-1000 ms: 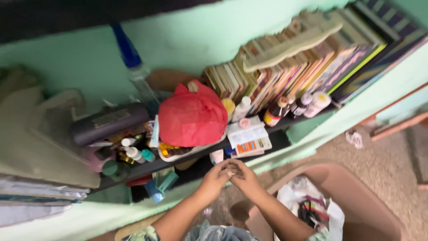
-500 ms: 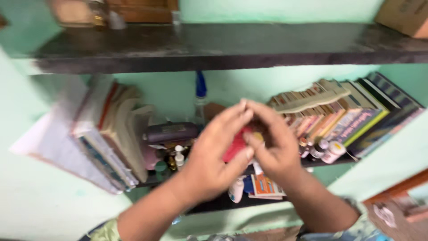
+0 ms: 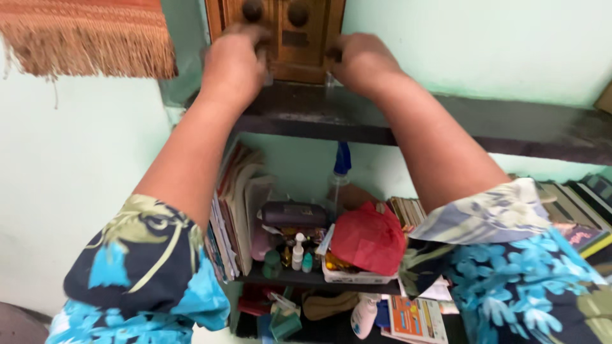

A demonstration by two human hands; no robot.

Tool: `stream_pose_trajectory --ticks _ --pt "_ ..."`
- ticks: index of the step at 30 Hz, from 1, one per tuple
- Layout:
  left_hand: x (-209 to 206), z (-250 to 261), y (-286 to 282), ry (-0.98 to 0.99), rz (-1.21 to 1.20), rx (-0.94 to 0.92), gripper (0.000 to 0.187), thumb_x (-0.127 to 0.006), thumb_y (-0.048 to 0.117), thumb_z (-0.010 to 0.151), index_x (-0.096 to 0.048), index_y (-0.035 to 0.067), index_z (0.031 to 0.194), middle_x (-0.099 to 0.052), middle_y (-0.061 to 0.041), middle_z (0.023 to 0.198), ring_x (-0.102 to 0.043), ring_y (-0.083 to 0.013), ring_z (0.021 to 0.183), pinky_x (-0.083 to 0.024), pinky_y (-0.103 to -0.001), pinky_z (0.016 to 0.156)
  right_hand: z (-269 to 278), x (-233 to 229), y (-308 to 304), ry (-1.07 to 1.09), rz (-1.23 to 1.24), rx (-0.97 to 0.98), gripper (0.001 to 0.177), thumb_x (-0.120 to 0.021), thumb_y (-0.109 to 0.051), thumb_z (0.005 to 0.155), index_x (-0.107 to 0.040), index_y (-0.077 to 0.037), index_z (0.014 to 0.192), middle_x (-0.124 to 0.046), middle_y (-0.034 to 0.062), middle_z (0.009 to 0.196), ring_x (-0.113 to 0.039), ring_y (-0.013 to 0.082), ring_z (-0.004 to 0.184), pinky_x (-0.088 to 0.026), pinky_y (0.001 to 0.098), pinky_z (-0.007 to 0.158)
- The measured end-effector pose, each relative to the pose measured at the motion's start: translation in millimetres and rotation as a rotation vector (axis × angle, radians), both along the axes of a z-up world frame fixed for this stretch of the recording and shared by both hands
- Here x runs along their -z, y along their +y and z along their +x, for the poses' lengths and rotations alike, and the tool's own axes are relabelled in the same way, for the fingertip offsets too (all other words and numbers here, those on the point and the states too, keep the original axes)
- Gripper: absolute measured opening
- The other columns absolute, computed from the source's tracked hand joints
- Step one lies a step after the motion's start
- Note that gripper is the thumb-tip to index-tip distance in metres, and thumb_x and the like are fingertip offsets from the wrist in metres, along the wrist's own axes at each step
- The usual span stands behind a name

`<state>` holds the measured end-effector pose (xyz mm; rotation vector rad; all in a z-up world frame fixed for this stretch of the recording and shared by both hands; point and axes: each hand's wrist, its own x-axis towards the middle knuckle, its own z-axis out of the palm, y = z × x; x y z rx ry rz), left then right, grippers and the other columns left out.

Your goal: The person clears items from a shelf, including bottles, books, a red bag, and an amazon box, placing some items into a bin.

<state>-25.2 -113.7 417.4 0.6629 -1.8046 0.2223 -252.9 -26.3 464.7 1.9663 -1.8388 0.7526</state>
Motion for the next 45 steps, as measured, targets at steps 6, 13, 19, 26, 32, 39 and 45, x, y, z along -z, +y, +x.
stream_pose_trajectory --ticks 6,13,19,26,32,39,45 --pt "-4 -3 -37 -0.479 0.233 -0.417 0.032 -0.056 0.01 0.096 -0.073 0.017 0.122 -0.061 -0.015 0.128 -0.057 -0.0366 0.123 -0.047 -0.052 0.098 -10 15 -38 -0.012 0.091 0.11 0.04 -0.069 -0.025 0.088 -0.069 -0.016 0.127 -0.069 0.0167 0.121 -0.063 0.0384 0.113 -0.05 0.048 0.096" --pt "-13 -2 -44 -0.707 0.067 -0.382 0.027 -0.056 0.016 0.096 -0.077 0.014 0.114 -0.058 -0.013 0.133 -0.056 -0.0351 0.124 -0.05 -0.048 0.097 -15 21 -41 0.115 0.152 0.078 0.041 -0.066 -0.026 0.093 -0.065 -0.018 0.133 -0.07 0.0155 0.124 -0.063 0.0369 0.116 -0.05 0.0471 0.099" --pt "-11 -2 -61 -0.706 0.039 -0.388 0.028 -0.056 0.022 0.1 -0.074 0.005 0.113 -0.062 -0.015 0.125 -0.057 -0.0374 0.115 -0.048 -0.049 0.093 -11 21 -46 0.127 0.179 0.086 0.037 -0.064 -0.027 0.096 -0.066 -0.018 0.131 -0.068 0.0138 0.126 -0.062 0.0366 0.116 -0.049 0.0475 0.098" --pt "-11 0 -56 -0.893 -0.159 -0.513 0.024 -0.058 0.019 0.095 -0.08 0.014 0.103 -0.067 -0.009 0.122 -0.059 -0.031 0.116 -0.049 -0.045 0.091 -15 25 -51 0.168 0.166 0.039 0.033 -0.063 -0.025 0.095 -0.069 -0.016 0.126 -0.07 0.0159 0.122 -0.063 0.0374 0.115 -0.049 0.0477 0.099" --pt "-9 4 -55 -0.831 -0.176 -0.427 0.024 -0.06 0.016 0.09 -0.08 0.014 0.103 -0.069 -0.009 0.12 -0.06 -0.0317 0.116 -0.049 -0.045 0.094 -12 22 -44 0.099 0.134 0.01 0.024 -0.064 -0.019 0.093 -0.07 -0.011 0.115 -0.072 0.0177 0.116 -0.065 0.0384 0.112 -0.05 0.049 0.096" --pt "-10 8 -48 -0.612 -0.049 -0.184 0.026 -0.069 0.017 0.089 -0.075 0.01 0.113 -0.072 -0.012 0.118 -0.062 -0.0362 0.114 -0.049 -0.048 0.095 -7 21 -41 0.09 0.146 0.024 0.04 -0.07 -0.03 0.094 -0.06 -0.005 0.124 -0.07 0.0226 0.113 -0.064 0.0424 0.109 -0.049 0.051 0.092" --pt "-17 10 -34 -0.572 0.172 -0.134 0.031 -0.074 0.029 0.092 -0.071 0.009 0.116 -0.071 -0.018 0.115 -0.062 -0.0425 0.11 -0.048 -0.052 0.092 -9 26 -48 0.196 0.14 -0.061 0.035 -0.068 -0.02 0.088 -0.066 -0.013 0.123 -0.07 0.0192 0.116 -0.063 0.0404 0.111 -0.049 0.051 0.092"
